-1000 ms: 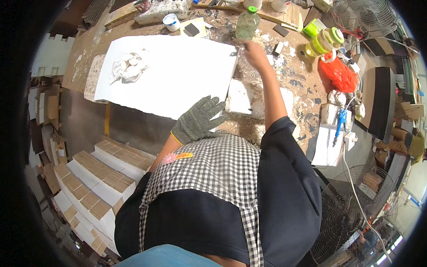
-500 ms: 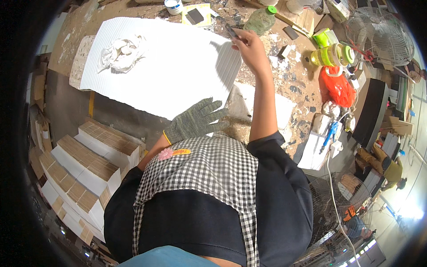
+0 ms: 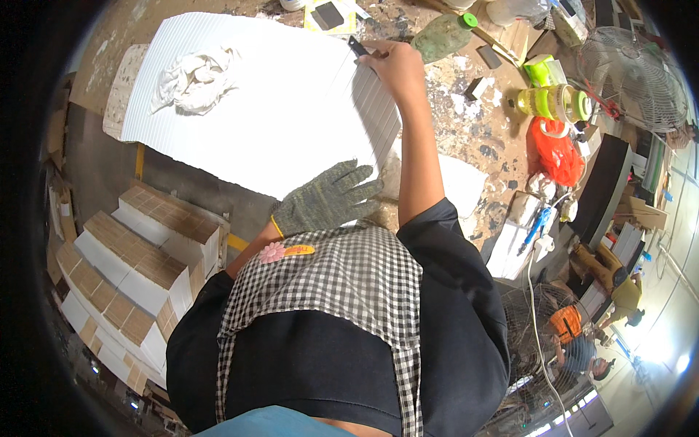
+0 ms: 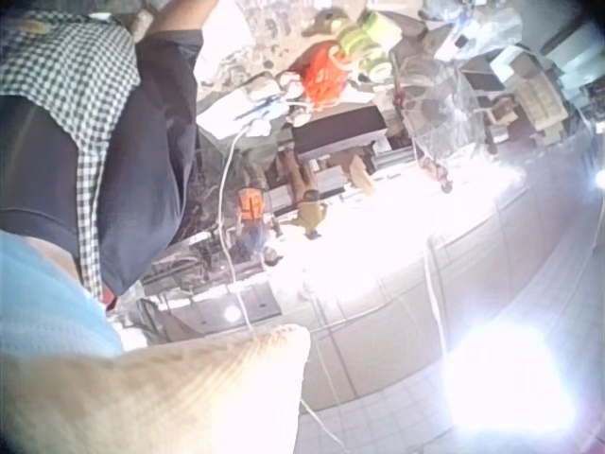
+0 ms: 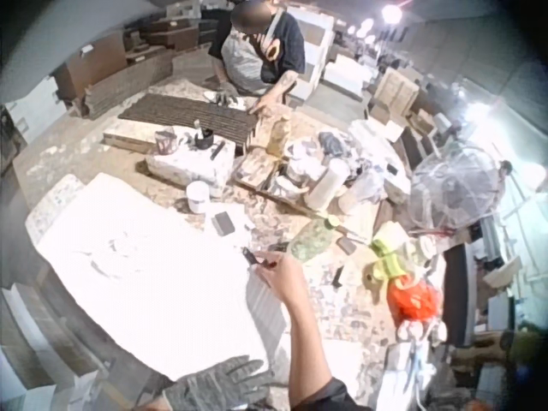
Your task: The person uses a utility knife to score and cut a large white foam sheet on a workbench, then wipes the surface with a cloth. The person repeats the cutting and wiping process on smaller foam pieces, separating them and stacking the cut pieces on the table.
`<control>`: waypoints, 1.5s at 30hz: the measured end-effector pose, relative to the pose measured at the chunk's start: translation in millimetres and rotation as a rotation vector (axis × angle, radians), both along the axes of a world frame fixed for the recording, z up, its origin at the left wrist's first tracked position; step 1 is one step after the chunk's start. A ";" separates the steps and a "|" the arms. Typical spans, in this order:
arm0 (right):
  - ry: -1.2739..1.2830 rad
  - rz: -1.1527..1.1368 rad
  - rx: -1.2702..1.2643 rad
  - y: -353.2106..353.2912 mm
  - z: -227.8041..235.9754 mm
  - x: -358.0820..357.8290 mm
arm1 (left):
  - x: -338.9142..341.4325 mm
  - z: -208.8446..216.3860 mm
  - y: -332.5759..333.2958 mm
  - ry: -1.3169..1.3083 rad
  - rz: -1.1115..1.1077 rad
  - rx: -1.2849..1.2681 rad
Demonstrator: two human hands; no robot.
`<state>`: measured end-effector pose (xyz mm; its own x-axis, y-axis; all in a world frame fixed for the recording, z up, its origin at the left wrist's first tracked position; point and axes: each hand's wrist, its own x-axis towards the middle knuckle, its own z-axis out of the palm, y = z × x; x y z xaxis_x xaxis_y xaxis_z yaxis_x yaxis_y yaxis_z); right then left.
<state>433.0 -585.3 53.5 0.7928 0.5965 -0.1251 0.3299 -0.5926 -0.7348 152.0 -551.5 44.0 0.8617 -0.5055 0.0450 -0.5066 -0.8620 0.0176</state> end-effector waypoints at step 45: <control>0.088 0.145 -0.085 -3.6 -2.4 5.8 | -2.1 14.0 5.7 0.185 -0.002 -0.098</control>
